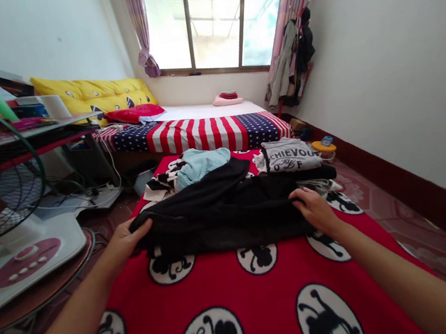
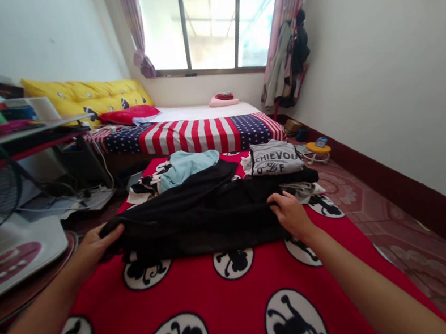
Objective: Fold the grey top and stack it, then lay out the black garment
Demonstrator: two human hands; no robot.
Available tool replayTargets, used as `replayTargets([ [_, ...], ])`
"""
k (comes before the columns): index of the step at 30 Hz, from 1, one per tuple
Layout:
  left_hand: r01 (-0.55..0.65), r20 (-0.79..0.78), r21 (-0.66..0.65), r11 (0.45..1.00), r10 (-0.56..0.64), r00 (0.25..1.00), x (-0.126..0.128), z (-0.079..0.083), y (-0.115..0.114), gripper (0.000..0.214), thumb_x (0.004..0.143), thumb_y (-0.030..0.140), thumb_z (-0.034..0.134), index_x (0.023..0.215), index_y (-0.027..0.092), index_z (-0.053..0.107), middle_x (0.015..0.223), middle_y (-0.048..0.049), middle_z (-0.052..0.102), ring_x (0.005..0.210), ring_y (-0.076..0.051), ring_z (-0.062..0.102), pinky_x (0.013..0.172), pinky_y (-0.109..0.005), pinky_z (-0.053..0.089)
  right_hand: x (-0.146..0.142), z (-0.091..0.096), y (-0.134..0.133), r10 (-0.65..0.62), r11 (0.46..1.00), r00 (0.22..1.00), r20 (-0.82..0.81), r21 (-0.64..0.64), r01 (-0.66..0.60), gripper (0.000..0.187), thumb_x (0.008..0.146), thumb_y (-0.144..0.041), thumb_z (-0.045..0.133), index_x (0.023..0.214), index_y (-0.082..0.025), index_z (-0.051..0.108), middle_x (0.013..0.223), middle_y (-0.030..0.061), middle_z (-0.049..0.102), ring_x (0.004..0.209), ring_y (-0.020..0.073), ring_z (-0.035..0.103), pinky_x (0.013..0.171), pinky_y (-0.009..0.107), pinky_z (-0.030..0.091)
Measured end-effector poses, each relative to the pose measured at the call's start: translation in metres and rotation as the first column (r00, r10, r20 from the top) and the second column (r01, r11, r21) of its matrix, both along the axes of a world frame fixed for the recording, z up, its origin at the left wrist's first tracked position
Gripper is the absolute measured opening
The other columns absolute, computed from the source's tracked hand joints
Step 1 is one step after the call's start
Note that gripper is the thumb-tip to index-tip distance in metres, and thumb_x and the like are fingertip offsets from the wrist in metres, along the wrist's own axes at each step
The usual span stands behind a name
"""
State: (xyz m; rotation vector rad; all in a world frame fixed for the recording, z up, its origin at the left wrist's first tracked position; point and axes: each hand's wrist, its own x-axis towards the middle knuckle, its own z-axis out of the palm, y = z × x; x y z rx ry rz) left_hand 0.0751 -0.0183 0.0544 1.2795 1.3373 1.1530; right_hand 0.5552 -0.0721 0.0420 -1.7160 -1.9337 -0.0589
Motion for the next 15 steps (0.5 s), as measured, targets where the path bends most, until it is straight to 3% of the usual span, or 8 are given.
replayTargets([
  [4,0.129,0.112,-0.227,0.965,-0.105,0.988,-0.030,0.013,-0.014,0.051,0.055,0.046,0.084,0.095,0.017,0.072,0.065,-0.0035,0.071,0.056,-0.020,0.066,0.051,-0.029,0.056,0.012,0.017,-0.062,0.172,0.984,0.985,-0.011,-0.041,-0.172,0.023,0.091,-0.034,0.046,0.099,-0.023,0.064,0.099,0.0071,0.070,0.098,0.0233,0.062,0.090,0.038,0.047],
  [9,0.364,0.024,-0.349,0.863,-0.380,0.925,-0.042,0.001,-0.033,0.042,0.063,0.041,0.079,0.095,0.015,0.073,0.081,-0.0041,0.074,0.076,-0.024,0.069,0.065,-0.029,0.056,0.006,0.014,-0.125,0.351,0.893,0.935,0.053,-0.321,-0.317,0.021,0.093,-0.033,0.050,0.102,-0.026,0.067,0.094,0.0039,0.072,0.089,0.0201,0.065,0.097,0.040,0.042],
  [12,0.511,-0.047,-0.396,0.763,-0.573,0.818,-0.044,-0.006,-0.043,0.037,0.073,0.045,0.070,0.093,0.015,0.073,0.086,-0.0030,0.073,0.082,-0.024,0.066,0.070,-0.028,0.053,-0.005,0.006,-0.147,0.386,0.840,0.921,0.056,-0.435,-0.326,0.026,0.094,-0.034,0.047,0.101,-0.023,0.070,0.087,0.0070,0.071,0.085,0.0204,0.064,0.083,0.035,0.046],
  [15,0.616,-0.127,-0.474,0.629,-0.741,0.659,-0.049,-0.012,-0.049,0.031,0.077,0.045,0.065,0.086,0.016,0.074,0.080,0.0012,0.072,0.077,-0.020,0.063,0.069,-0.024,0.049,-0.011,0.002,-0.158,0.356,0.800,0.934,0.036,-0.528,-0.285,0.032,0.093,-0.042,0.048,0.090,-0.022,0.072,0.078,0.0062,0.068,0.078,0.0190,0.063,0.074,0.030,0.045],
])
